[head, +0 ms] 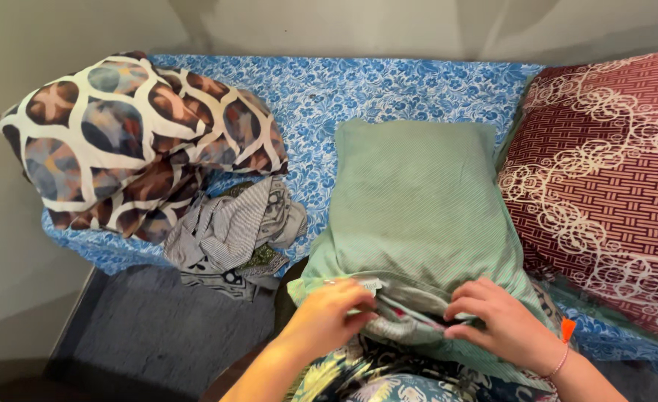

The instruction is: The person inserts a pillow into a light green pillowcase on a bed. They repeatedly adjust the pillow and case, tucking the edges and smoothing the surface to fit the pillow inside.

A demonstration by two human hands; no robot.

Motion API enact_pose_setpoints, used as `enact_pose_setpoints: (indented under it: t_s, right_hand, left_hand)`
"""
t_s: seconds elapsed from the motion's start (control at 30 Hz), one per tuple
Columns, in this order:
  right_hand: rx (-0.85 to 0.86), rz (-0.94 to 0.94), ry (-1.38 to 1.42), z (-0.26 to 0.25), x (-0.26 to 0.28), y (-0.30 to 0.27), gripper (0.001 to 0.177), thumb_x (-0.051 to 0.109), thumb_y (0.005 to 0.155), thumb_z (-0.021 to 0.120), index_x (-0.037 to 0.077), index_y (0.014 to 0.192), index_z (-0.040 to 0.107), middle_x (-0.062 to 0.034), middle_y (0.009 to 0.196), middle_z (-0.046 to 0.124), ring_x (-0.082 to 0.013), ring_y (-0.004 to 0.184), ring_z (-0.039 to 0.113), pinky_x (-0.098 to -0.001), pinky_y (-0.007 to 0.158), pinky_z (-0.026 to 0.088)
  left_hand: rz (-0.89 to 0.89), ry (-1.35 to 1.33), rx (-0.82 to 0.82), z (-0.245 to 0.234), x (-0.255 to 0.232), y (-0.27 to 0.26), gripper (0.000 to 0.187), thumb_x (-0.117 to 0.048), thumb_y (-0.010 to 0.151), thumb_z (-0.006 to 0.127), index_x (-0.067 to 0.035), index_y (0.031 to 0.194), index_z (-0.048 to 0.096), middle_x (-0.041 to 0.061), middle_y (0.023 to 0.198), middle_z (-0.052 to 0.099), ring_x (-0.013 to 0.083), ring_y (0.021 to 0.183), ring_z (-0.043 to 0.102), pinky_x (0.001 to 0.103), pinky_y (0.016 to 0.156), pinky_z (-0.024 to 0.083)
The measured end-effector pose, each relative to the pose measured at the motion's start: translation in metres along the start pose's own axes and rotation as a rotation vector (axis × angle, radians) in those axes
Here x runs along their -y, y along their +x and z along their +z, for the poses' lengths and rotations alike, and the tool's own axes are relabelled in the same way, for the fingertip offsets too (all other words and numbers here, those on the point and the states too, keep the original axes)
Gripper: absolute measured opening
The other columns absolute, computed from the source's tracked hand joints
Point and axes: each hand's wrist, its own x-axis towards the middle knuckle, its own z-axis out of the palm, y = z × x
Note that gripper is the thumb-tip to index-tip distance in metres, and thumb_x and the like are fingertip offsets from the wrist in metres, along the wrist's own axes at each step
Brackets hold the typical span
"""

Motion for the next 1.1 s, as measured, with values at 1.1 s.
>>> enact_pose_setpoints:
  t_s: [1.1]
  right_hand:
    - [-0.301, 0.232, -0.432, 0.008, -0.091, -0.031, 0.035, 0.034, 0.080, 0.072, 0.013, 0.107, 0.074, -0.0048, 0.118, 0.069, -0.0266, 0.115, 0.059, -0.0381, 0.100, 0.050]
  left_hand:
    - [-0.136, 0.471, -0.252, -0.005, 0.088, 0.006, 0.027, -0.005, 0.079, 0.071, -0.008, 0.107, 0.069, 0.010, 0.112, 0.063, 0.0329, 0.107, 0.062, 0.043, 0.094, 0.050]
